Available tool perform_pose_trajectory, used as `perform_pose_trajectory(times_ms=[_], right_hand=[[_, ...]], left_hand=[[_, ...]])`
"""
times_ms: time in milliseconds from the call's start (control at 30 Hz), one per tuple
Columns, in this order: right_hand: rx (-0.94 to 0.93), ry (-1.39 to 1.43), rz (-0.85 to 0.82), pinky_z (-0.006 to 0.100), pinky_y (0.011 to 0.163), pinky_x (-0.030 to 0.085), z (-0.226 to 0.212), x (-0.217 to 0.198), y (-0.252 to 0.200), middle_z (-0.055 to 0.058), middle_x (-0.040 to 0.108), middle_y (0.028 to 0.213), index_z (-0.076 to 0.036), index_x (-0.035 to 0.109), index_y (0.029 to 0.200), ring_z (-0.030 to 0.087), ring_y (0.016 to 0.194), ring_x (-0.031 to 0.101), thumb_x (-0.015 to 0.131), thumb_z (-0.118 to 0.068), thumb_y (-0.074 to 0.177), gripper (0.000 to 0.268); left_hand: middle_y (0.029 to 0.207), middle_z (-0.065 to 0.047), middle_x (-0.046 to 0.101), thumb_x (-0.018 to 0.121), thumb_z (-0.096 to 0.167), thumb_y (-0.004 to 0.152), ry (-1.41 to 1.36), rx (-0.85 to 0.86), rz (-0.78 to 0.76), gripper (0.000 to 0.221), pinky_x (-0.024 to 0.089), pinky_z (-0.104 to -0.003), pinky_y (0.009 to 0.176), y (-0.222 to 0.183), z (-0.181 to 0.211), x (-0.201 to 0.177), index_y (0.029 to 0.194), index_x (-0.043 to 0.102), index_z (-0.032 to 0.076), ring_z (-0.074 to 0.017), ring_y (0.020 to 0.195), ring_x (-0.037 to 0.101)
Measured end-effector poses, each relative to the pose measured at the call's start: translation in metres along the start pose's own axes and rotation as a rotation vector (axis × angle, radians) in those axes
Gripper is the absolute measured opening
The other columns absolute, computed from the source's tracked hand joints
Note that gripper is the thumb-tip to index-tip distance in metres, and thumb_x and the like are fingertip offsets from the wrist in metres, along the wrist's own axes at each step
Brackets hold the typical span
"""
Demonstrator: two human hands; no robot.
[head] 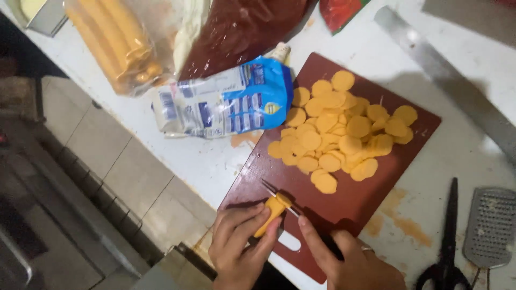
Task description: Slicing sausages into thin rounds on a cutting board and checking the progress of items in an industrial oven.
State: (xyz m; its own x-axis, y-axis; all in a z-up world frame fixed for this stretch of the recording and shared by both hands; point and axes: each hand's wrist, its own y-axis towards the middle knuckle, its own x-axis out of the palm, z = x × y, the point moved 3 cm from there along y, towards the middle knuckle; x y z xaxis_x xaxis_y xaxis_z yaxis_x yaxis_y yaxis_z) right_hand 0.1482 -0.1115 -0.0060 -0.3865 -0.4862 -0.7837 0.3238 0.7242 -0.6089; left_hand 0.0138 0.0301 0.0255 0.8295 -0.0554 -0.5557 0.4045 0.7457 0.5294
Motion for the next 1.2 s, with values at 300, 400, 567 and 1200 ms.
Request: perform_pose_trajectory(times_ms=[300,400,567,1200], right_hand=[[0.044,-0.001,-0.473,0.036,0.097,0.059,0.008,-0.019,-0.007,-0.024,0.037,0.147,-0.069,-0.01,0.16,0.007,0.13,0.054,0.08,-0.084,0.075,0.124],[0.105,0.113,-0.136,0.04,0.072,0.059,0.005,-0.032,0.0,-0.025,0.054,0.124,-0.065,0.007,0.161,0.008,0.109,0.065,0.063,-0.048,0.069,0.108],[0.325,0.789,0.071,0.027,0.096,0.055,-0.003,-0.07,0.026,-0.014,0.085,0.116,-0.036,0.075,0.122,0.008,0.116,0.076,0.07,-0.048,0.078,0.046],[0.429,0.909,-0.04,0.027,0.07,0.047,-0.038,-0.128,0.02,0.0,0.071,0.071,-0.015,0.078,0.091,0.015,0.071,0.063,0.067,-0.034,0.092,0.023]], left_hand=[[0.098,-0.008,0.075,0.092,0.008,0.076,0.02,-0.029,-0.017,0.029,0.063,-0.028,0.076,-0.006,-0.002,-0.001,0.098,0.075,0.006,-0.0172,0.087,0.076],[0.098,-0.007,0.074,0.093,0.009,0.076,0.033,-0.039,-0.014,0.029,0.062,-0.027,0.079,-0.004,-0.004,0.0,0.098,0.074,0.006,-0.017,0.087,0.074],[0.098,-0.007,0.074,0.09,0.009,0.08,-0.001,0.043,0.007,0.026,0.062,-0.026,0.075,-0.005,-0.002,-0.002,0.099,0.074,0.006,-0.0152,0.087,0.073],[0.101,-0.006,0.073,0.081,0.014,0.09,-0.05,0.167,-0.007,0.023,0.059,-0.031,0.078,-0.006,-0.006,-0.012,0.108,0.069,0.006,-0.0174,0.086,0.072]])
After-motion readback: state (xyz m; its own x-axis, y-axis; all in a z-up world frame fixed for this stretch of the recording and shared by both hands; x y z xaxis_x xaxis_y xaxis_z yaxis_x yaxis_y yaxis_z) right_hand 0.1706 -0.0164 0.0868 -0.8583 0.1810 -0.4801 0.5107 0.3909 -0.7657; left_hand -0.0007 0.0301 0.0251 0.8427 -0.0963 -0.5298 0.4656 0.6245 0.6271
